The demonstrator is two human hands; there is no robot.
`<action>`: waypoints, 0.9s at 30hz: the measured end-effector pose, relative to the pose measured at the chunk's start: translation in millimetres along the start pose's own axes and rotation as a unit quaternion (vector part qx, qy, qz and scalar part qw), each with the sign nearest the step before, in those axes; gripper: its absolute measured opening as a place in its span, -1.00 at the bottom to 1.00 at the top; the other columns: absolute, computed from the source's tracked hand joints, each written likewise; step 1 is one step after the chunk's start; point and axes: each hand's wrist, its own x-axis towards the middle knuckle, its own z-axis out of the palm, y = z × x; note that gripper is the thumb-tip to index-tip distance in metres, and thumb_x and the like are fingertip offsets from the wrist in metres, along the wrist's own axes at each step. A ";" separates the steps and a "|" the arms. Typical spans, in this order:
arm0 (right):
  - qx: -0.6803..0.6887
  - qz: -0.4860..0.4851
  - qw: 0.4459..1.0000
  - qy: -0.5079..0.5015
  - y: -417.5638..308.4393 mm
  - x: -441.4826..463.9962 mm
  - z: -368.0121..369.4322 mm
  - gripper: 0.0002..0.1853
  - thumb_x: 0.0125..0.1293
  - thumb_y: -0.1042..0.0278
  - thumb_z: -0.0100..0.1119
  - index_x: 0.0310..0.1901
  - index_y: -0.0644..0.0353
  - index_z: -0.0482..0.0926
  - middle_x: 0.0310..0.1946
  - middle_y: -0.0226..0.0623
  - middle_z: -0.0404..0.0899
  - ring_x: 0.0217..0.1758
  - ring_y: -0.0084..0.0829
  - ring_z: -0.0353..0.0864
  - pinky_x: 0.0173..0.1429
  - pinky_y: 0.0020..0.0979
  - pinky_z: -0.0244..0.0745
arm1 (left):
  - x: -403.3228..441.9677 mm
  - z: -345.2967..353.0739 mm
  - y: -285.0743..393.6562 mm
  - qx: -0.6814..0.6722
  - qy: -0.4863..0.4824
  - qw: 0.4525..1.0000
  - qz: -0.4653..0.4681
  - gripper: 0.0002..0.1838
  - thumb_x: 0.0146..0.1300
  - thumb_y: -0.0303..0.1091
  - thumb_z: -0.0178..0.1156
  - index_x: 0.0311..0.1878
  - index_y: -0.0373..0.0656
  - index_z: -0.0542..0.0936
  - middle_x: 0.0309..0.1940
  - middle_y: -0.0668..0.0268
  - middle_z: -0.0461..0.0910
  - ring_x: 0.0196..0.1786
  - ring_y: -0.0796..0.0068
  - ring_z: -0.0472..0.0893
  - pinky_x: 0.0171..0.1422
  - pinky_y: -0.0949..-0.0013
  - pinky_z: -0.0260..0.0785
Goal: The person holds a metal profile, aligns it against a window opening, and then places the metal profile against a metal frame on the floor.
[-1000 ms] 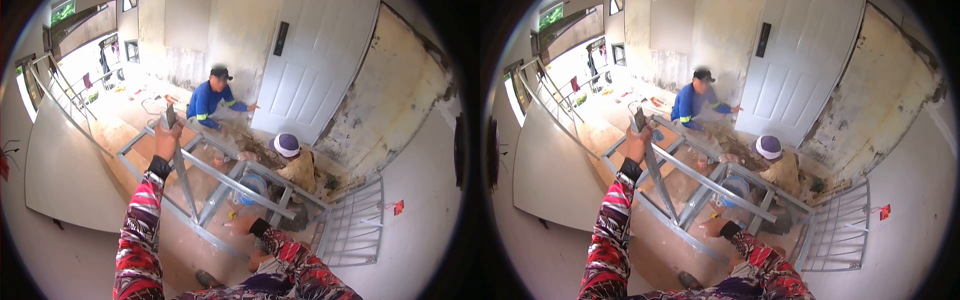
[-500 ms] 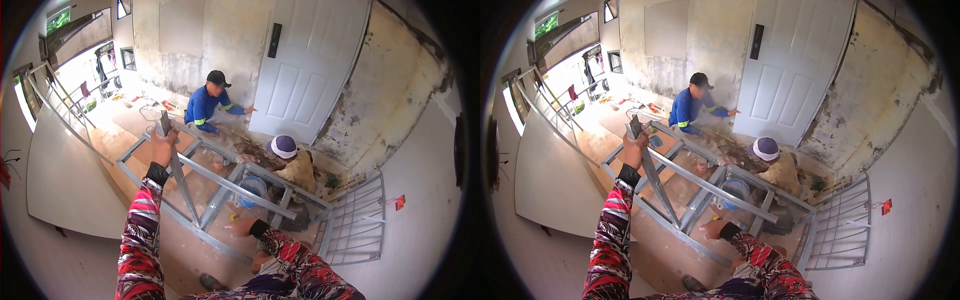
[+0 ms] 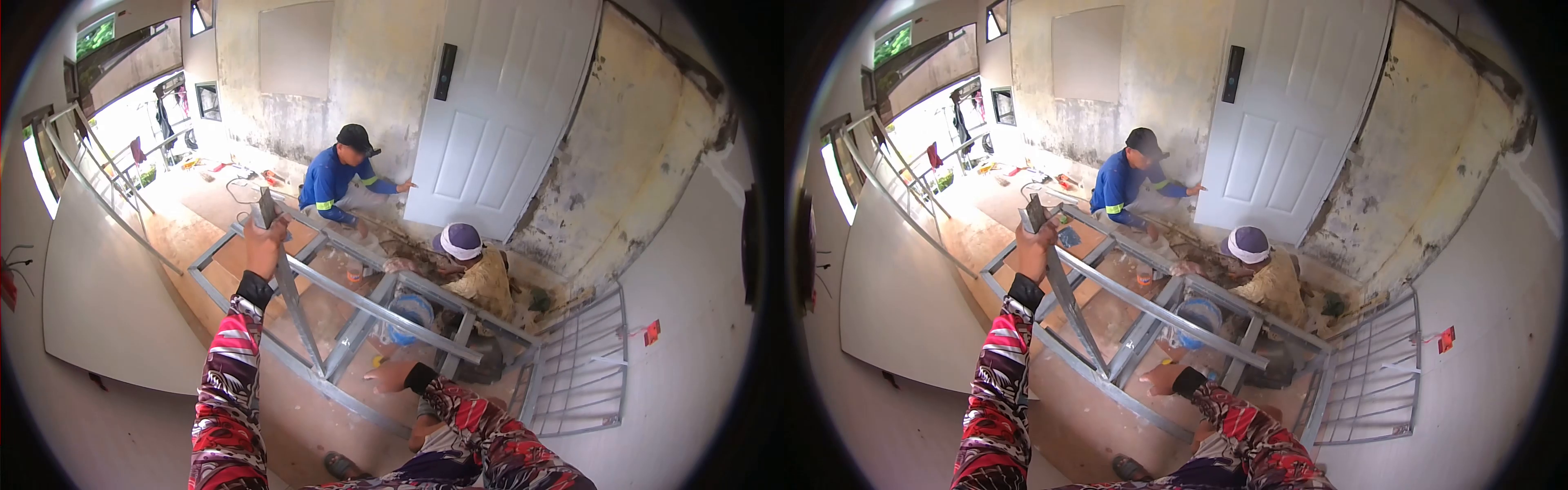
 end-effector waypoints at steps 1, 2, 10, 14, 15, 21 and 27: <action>0.003 0.002 1.000 -0.003 0.4 0.1 1.7 -0.31 0.18 0.04 0.22 0.30 0.26 0.45 0.13 0.14 0.57 0.17 0.05 0.59 0.28 -0.12 0.44 | -1.5 1.5 0.5 -0.007 0.004 1.000 0.000 -0.83 0.23 -0.38 0.28 -0.24 -0.23 0.50 -0.51 0.43 0.46 -0.49 0.63 0.42 -0.38 0.46 0.33; 0.004 0.000 1.000 -0.001 1.6 0.3 2.8 -0.31 0.17 0.04 0.22 0.30 0.26 0.45 0.13 0.13 0.57 0.18 0.05 0.59 0.29 -0.12 0.44 | -0.9 0.5 -1.4 0.004 -0.003 1.000 0.001 -0.83 0.23 -0.39 0.28 -0.24 -0.23 0.50 -0.50 0.43 0.46 -0.49 0.63 0.41 -0.38 0.47 0.33; -0.003 0.014 1.000 -0.007 -5.2 -4.2 -3.3 -0.30 0.16 0.04 0.25 0.30 0.26 0.45 0.14 0.12 0.58 0.18 0.05 0.58 0.30 -0.12 0.43 | 1.1 -1.0 -1.3 0.011 -0.013 1.000 -0.010 -0.85 0.23 -0.40 0.26 -0.24 -0.23 0.51 -0.50 0.44 0.46 -0.48 0.64 0.40 -0.37 0.46 0.32; 0.008 0.014 1.000 0.003 -6.6 -2.6 -2.3 -0.31 0.16 0.06 0.25 0.30 0.24 0.46 0.13 0.11 0.58 0.20 0.05 0.57 0.30 -0.11 0.43 | 2.9 -5.0 -9.0 0.029 -0.014 0.999 -0.009 -0.84 0.22 -0.38 0.27 -0.23 -0.24 0.53 -0.51 0.43 0.45 -0.48 0.64 0.40 -0.38 0.45 0.32; 0.006 0.011 1.000 0.007 -5.4 -2.4 -1.7 -0.32 0.16 0.06 0.25 0.29 0.24 0.47 0.13 0.11 0.58 0.21 0.05 0.56 0.31 -0.11 0.43 | 2.8 -6.3 -11.4 0.039 -0.009 0.999 -0.010 -0.84 0.22 -0.38 0.27 -0.23 -0.24 0.53 -0.51 0.43 0.46 -0.49 0.64 0.40 -0.38 0.44 0.31; -0.021 0.024 0.999 0.033 -2.3 -0.4 8.3 -0.38 0.14 0.12 0.24 0.25 0.19 0.52 0.05 0.09 0.62 0.17 0.05 0.58 0.26 -0.08 0.45 | 2.5 -3.9 -11.0 -0.016 -0.021 1.000 -0.017 -0.80 0.25 -0.40 0.30 -0.16 -0.18 0.47 -0.47 0.45 0.42 -0.47 0.67 0.37 -0.39 0.50 0.23; -0.029 0.038 0.999 0.007 -3.2 5.5 -0.6 -0.41 0.15 0.15 0.21 0.23 0.19 0.53 0.05 0.07 0.62 0.16 0.04 0.58 0.23 -0.07 0.46 | 2.3 1.0 -4.0 -0.034 -0.033 0.999 -0.011 -0.81 0.26 -0.45 0.26 -0.15 -0.18 0.44 -0.43 0.40 0.44 -0.48 0.64 0.35 -0.37 0.50 0.22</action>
